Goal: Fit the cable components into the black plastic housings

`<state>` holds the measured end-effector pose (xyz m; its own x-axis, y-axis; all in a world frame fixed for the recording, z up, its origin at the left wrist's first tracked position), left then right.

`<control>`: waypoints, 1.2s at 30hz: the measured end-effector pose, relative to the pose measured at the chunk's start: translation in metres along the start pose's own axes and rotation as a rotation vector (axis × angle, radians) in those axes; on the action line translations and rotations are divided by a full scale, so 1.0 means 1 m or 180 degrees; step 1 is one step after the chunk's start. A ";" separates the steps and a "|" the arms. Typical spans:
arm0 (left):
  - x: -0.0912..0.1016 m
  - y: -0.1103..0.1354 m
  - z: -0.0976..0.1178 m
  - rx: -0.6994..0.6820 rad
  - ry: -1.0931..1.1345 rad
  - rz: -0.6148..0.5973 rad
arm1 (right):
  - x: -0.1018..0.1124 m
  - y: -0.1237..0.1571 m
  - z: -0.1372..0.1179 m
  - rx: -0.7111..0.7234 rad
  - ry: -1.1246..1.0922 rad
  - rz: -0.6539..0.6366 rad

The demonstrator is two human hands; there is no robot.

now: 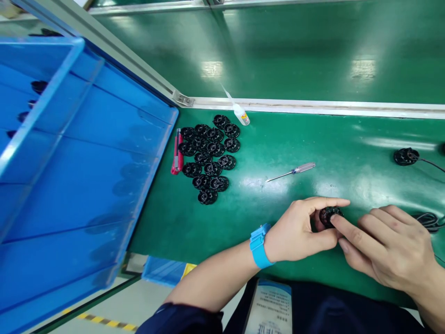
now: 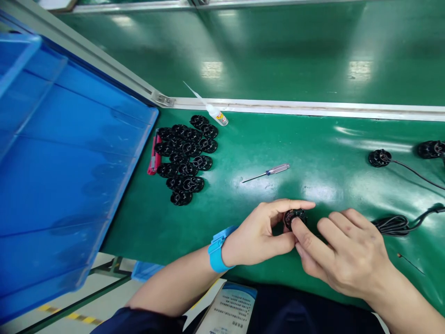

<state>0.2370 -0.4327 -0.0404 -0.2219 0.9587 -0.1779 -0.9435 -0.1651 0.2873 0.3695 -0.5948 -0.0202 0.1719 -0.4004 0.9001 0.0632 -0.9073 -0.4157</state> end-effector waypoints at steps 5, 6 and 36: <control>-0.004 -0.002 -0.005 -0.0025 -0.0131 0.0251 | -0.005 -0.002 -0.011 -0.0260 -0.0070 -0.0090; -0.004 -0.002 -0.005 -0.0079 -0.0247 0.0372 | -0.007 -0.002 -0.012 -0.0329 -0.0094 -0.0106; -0.002 0.003 0.004 -0.0347 -0.0414 0.0605 | -0.009 0.008 -0.008 -0.0521 -0.0413 0.0301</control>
<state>0.2359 -0.4346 -0.0357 -0.3711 0.9286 -0.0056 -0.9103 -0.3626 0.1994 0.3603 -0.6000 -0.0306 0.2952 -0.4744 0.8293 -0.1178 -0.8795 -0.4611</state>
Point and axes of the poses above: each hand's wrist, its own y-axis away from the middle knuckle, its own x-axis out of the back of the hand, z = x × y, the point moved 1 cm from there along -y, towards the middle knuckle
